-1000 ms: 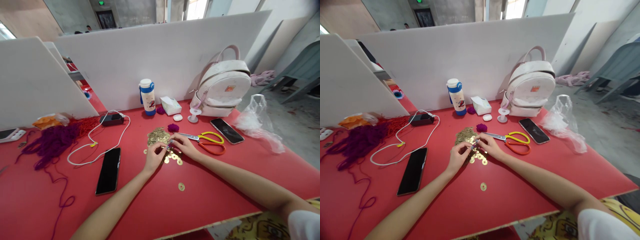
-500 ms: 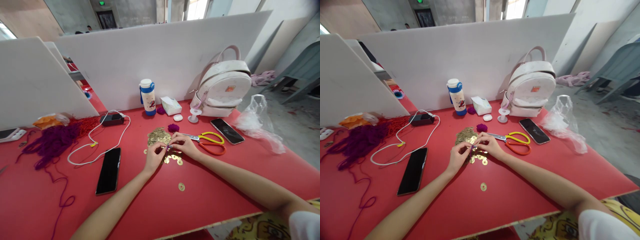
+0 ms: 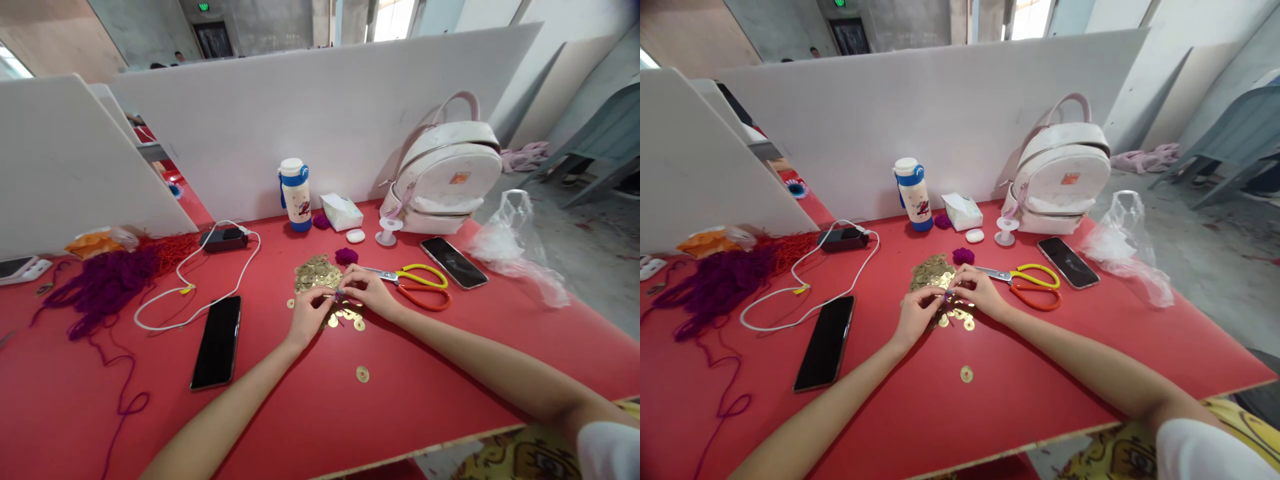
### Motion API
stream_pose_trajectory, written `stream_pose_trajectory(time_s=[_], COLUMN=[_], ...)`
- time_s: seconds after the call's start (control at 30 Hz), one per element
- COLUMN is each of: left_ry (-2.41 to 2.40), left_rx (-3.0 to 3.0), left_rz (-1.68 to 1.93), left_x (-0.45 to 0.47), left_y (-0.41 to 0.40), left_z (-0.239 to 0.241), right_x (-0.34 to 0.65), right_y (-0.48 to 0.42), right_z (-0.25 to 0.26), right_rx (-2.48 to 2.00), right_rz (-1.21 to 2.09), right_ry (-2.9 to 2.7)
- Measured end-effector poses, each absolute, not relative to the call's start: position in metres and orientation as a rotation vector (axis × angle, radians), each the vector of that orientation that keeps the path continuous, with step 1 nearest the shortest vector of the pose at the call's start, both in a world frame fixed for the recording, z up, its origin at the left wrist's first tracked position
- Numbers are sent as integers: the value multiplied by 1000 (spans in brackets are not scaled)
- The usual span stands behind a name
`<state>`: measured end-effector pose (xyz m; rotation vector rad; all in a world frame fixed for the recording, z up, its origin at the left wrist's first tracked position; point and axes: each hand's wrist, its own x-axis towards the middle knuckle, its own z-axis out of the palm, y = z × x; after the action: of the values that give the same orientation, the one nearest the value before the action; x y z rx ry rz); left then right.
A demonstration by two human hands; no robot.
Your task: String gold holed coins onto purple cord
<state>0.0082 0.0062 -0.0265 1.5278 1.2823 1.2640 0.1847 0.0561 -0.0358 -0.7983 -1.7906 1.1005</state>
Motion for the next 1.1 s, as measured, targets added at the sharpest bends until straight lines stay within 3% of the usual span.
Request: stream_pose_trajectory(time_s=[1.1], left_ry=[1346], left_rx=[1510], left_rz=[1220], left_x=[7], left_y=[7], left_z=[-31], right_x=[180], right_y=[54], right_z=[-41], right_rx=[-809], right_rz=[1106], right_ry=[-1763])
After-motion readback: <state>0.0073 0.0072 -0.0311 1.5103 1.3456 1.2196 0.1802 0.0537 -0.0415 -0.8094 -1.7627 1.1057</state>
